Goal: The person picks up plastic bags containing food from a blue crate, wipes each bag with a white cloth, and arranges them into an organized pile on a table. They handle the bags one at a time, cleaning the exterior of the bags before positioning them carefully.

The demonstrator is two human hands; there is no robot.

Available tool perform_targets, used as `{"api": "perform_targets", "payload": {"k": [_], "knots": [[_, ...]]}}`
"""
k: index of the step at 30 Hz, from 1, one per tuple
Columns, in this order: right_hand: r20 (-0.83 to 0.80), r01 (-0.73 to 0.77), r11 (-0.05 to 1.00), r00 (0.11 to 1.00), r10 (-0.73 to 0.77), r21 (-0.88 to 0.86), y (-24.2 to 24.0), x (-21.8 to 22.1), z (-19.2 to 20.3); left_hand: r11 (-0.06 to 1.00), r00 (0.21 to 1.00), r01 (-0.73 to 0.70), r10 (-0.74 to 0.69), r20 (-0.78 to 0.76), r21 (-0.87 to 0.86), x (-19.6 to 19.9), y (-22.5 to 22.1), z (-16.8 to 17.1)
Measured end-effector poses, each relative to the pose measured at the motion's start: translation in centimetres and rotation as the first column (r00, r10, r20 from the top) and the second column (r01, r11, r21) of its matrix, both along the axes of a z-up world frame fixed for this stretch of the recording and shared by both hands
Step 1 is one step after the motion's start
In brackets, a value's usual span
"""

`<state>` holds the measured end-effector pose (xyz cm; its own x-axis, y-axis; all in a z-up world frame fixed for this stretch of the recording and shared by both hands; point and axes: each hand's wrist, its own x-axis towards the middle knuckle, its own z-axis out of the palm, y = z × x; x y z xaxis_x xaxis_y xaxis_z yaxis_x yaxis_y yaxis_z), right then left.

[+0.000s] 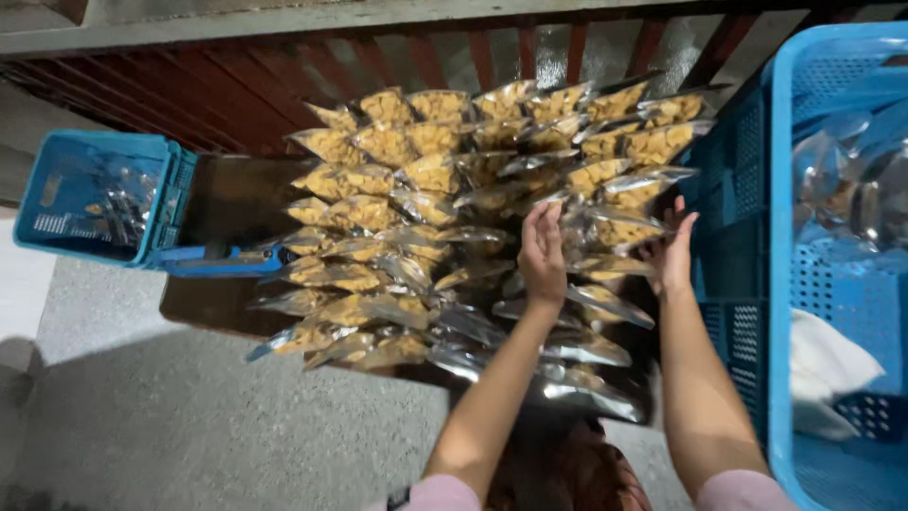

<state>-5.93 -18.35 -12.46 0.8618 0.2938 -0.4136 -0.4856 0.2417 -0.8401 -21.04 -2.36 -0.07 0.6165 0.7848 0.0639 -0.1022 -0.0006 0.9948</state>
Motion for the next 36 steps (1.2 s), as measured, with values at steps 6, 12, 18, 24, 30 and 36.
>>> {"api": "perform_targets", "payload": {"k": [6,12,18,24,30,36], "knots": [[0.468,0.018,0.990,0.880,-0.081,0.136,0.4,6.1,-8.5,0.999,0.987,-0.030,0.036,0.158,-0.038,0.6,0.2,0.2],[0.263,0.145,0.866,0.917,-0.299,0.479,3.3,7.0,-12.9,0.989,0.962,0.062,-0.024,0.271,-0.133,0.3,0.3,0.2],[0.255,-0.032,0.859,0.960,-0.116,0.511,6.6,4.7,-11.3,0.929,0.964,0.190,-0.114,0.241,-0.319,-0.6,1.6,2.9],[0.270,-0.014,0.922,0.958,-0.099,0.388,9.5,2.6,-9.3,0.896,0.960,0.161,-0.045,0.276,-0.414,-0.9,3.5,1.5],[0.311,-0.049,0.886,0.944,-0.110,0.462,10.9,2.7,-11.4,0.935,0.927,0.191,-0.071,0.369,-0.299,-1.8,5.2,0.2],[0.240,0.019,0.910,0.962,-0.128,0.413,12.6,2.7,-12.8,0.946,0.930,0.166,-0.056,0.364,-0.279,-2.3,6.7,0.4]]}}
